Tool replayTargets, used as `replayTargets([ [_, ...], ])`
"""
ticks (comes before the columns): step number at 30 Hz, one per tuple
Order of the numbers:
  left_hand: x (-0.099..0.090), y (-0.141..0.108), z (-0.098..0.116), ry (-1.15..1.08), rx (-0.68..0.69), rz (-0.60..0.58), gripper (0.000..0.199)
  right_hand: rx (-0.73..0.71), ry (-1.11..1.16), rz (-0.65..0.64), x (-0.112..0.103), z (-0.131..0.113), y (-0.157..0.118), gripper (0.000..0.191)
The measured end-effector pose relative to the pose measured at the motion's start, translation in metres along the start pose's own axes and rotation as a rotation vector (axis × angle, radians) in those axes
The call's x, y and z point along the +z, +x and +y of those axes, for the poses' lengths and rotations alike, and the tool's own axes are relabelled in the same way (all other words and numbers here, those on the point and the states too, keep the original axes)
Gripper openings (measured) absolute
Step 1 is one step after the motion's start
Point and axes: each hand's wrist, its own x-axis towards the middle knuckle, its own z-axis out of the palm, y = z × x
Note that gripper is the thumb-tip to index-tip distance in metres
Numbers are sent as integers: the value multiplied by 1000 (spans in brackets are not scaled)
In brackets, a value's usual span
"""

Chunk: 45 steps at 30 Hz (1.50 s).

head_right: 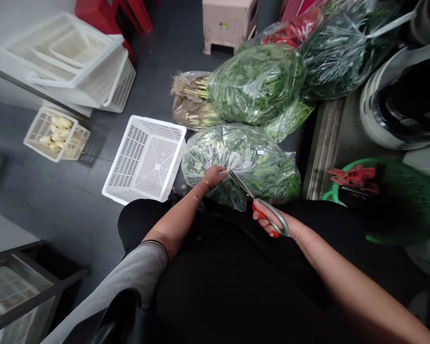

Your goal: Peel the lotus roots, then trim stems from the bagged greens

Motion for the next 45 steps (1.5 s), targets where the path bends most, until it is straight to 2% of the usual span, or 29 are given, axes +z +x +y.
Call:
replayTargets([
  [3,0,-1,1,0,-3,7,34,-9,75,-76,-1,1,1,68],
  [8,1,-1,1,12,-15,-1,34,2,91,-21,1,4,-2,63],
  [15,2,0,-1,25,-19,-5,33,-22,108,-34,2,4,-2,61],
  [19,7,-4,1,54,-27,63,31,-17,99,-49,-1,3,1,63],
  [22,10,-6,3,60,-48,107,30,40,83,-71,-1,2,4,61],
  [25,12,-7,5,19,-89,98,31,65,88,-33,3,0,8,55],
  [29,12,-9,9,2,-138,92,34,9,112,55,16,0,8,53],
  [34,14,-15,18,100,-171,147,32,-29,282,-32,42,4,6,61],
  [39,16,-20,24,155,-163,175,34,-47,378,-32,61,-3,3,61],
  [42,17,-22,23,193,-129,185,33,-4,414,-101,58,-17,-4,63],
  [45,17,-23,19,238,-81,193,29,67,411,-192,46,-28,-13,65],
])
